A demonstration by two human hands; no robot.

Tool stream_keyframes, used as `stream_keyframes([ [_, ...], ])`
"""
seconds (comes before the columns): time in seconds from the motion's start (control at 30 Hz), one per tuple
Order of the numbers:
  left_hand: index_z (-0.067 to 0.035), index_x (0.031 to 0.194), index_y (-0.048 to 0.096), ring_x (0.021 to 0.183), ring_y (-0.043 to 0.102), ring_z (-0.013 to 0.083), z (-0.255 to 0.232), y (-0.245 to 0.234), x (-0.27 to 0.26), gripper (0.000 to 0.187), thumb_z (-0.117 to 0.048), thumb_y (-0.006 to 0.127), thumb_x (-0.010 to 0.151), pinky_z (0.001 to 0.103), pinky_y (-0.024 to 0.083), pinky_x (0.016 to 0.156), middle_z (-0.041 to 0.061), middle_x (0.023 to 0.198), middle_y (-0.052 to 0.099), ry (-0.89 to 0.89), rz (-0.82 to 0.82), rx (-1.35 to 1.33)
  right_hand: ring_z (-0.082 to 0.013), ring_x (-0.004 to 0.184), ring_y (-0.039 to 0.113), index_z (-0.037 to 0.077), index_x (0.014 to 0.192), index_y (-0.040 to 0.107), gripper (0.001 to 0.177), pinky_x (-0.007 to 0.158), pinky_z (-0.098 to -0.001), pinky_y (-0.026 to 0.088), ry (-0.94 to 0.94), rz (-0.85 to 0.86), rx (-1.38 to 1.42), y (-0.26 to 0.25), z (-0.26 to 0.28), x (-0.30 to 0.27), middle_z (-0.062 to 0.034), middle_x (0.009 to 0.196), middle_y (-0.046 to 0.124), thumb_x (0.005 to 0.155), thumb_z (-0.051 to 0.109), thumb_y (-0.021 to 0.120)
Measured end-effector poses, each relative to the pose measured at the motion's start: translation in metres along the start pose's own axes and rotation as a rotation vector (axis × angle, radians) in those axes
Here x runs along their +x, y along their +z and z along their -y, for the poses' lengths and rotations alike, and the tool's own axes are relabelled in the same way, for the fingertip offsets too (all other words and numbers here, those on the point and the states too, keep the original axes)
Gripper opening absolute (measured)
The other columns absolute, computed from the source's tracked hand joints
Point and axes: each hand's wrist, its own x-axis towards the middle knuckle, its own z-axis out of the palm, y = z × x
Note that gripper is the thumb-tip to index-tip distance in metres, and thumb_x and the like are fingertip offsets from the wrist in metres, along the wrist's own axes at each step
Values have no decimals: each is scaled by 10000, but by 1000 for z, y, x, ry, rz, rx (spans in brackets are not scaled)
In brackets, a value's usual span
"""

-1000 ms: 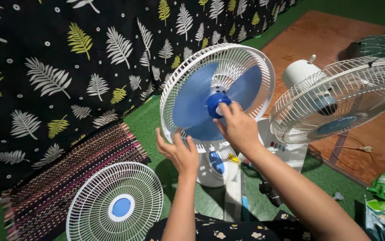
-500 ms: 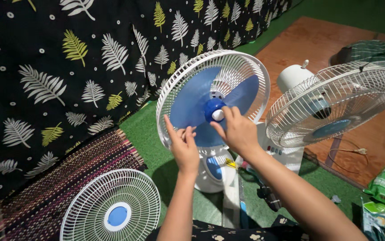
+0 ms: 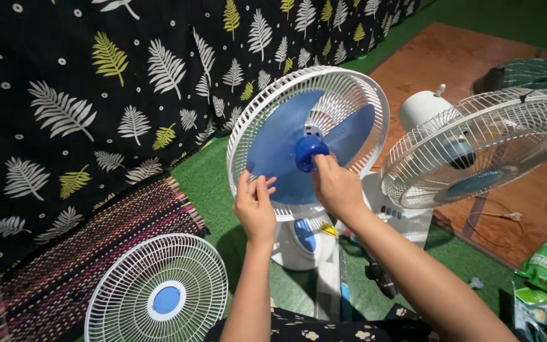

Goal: The person disassembles a white electric fan by removing the front grille, fan blades, and rear grille. They then use a brush to clean the exposed motor housing and internal components.

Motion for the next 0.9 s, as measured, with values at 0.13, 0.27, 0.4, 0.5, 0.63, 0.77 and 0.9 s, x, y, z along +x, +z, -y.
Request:
stream_keyframes([
  [0.13,86,1397,508,895,776,217,-2,1,0,396,-22,563,1020,303,645,720,164,946,742,3,11,-28,-375,765,684,101,1181,584,234,660,-460,538,56,-46,108,7,-2,0,-139,1056,684,958,141,639],
  [0.27,92,1386,480,914,773,220,8,-1,-3,360,-17,557,1052,305,645,760,156,966,733,28,23,-45,-347,662,696,93,1155,607,290,639,-458,539,266,7,273,23,-24,-30,-110,974,721,895,206,670],
  [0.4,88,1421,421,967,759,229,22,-8,-6,406,-15,571,1059,304,626,817,157,1033,703,-48,65,-105,-370,822,707,101,1107,656,229,731,-468,547,337,382,146,50,-74,-109,-130,942,727,947,260,695],
  [0.5,61,1473,367,1046,734,226,25,-11,-8,473,-13,578,1057,307,604,870,151,1107,669,-71,106,-163,-374,939,698,113,1105,675,304,804,-475,544,392,848,100,81,-109,-184,-160,1019,718,852,269,740],
  [0.63,46,1485,378,1091,721,229,21,-11,-12,469,-9,577,1063,315,577,919,154,1186,658,-94,172,-181,-426,1045,631,94,1109,663,450,877,-489,515,255,936,276,126,-120,-286,-212,1142,645,715,249,813],
  [0.77,40,1456,392,1154,712,232,16,-12,-13,438,-10,585,1066,315,562,979,159,1232,655,-85,179,-160,-390,1067,661,144,1059,689,174,935,-466,536,271,903,184,161,-115,-308,-164,1134,653,908,230,703],
  [0.9,47,1409,474,1201,667,232,17,-20,-15,393,4,605,1041,324,561,980,171,1322,640,10,92,38,-375,1107,635,207,1236,646,367,899,-498,535,444,876,71,150,-97,-278,-150,1264,595,882,288,694],
])
